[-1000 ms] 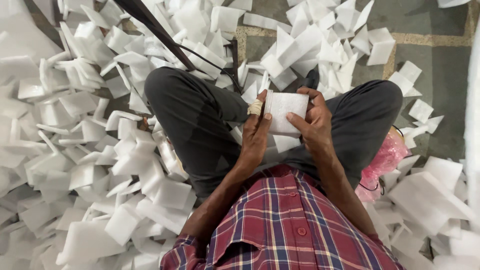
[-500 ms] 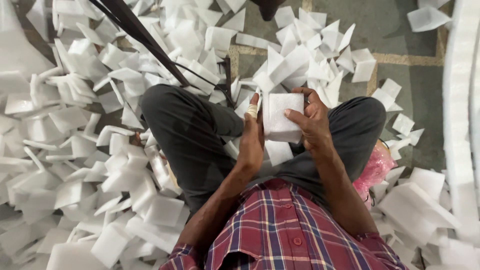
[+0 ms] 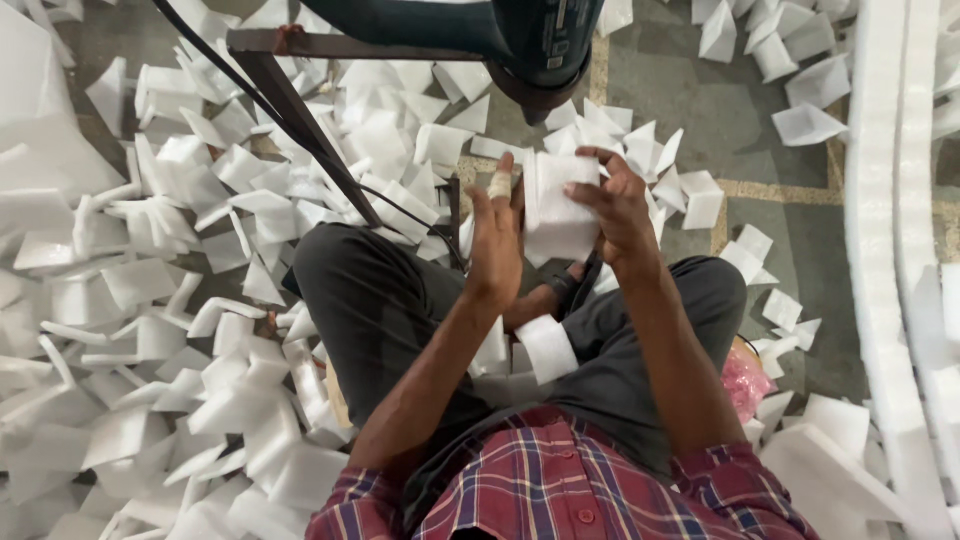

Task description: The person sits cross-legged on the floor and repeatedly picks up small white foam blocks, separates them by hand, and drops the pieces back onto the surrounding pile. The hands handle the foam one at a time without using any tools.

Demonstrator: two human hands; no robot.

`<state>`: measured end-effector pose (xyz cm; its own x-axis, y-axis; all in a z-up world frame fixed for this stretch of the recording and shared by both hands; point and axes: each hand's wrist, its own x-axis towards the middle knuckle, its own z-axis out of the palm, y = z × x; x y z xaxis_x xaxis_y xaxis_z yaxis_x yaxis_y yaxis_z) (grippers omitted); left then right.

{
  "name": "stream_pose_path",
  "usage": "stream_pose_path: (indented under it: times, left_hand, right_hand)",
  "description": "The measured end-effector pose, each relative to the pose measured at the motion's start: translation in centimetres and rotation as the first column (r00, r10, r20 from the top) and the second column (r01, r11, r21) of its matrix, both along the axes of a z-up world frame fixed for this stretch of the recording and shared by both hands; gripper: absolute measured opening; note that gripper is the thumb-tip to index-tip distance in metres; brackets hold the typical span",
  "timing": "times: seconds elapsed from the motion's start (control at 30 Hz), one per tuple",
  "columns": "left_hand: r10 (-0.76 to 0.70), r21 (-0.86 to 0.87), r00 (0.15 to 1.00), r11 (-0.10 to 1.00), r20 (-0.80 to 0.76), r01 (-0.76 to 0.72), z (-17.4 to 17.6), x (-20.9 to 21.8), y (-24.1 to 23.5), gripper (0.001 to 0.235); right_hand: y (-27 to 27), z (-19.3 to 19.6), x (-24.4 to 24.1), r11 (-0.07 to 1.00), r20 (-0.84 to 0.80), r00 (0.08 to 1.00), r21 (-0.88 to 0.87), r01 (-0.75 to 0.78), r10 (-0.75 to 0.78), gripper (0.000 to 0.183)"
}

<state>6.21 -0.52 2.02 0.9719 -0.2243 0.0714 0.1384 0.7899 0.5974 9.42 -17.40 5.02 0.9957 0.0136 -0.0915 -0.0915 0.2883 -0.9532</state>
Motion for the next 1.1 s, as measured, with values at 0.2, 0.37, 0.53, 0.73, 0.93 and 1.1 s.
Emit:
stream_pose_path:
  times: [0.2, 0.37, 0.53, 0.73, 0.93, 1.1]
  left_hand:
    - [0.013, 0.257, 0.997, 0.966, 0.078, -0.033, 1.4, 4.4, 0.1, 0.098]
    - [0.037, 0.536, 0.99, 0.838, 0.134, -0.104, 0.6, 3.2, 0.0, 0.087]
    - [0.01, 0.721, 0.984, 0.679, 0.177, -0.137, -2.3, -2.3, -0.4, 0.077]
    - [-0.036, 0.752, 0.988, 0.653, 0.148, -0.089, -6.1, -7.7, -1.6, 0.079]
    - [-0.094, 0.729, 0.996, 0.681, -0.006, 0.068, -7.6, -9.9, -2.0, 0.077]
    - [-0.081, 0.789, 0.982, 0.609, 0.171, -0.087, -9.4, -9.8, -2.4, 0.077]
  right_hand:
    - [1.1, 1.9, 4.6, 0.995, 0.2, 0.98, -0.1, 0.024, -0.004, 0.055]
    - [2.6, 1.9, 2.5, 0.961, 0.293, 0.956, -0.255, 0.109, -0.031, 0.051]
    - [2.9, -0.8, -3.5, 0.91, 0.057, 0.991, -0.393, 0.13, -0.117, 0.047]
    - [1.5, -6.4, -9.0, 0.97, -0.063, 0.984, -0.187, 0.155, -0.169, 0.044]
    - [1.0, -7.6, -11.4, 0.963, -0.094, 0.969, -0.166, 0.211, -0.229, 0.043]
    - [1.2, -7.8, -11.8, 0.966, -0.12, 0.96, -0.1, 0.24, -0.251, 0.04]
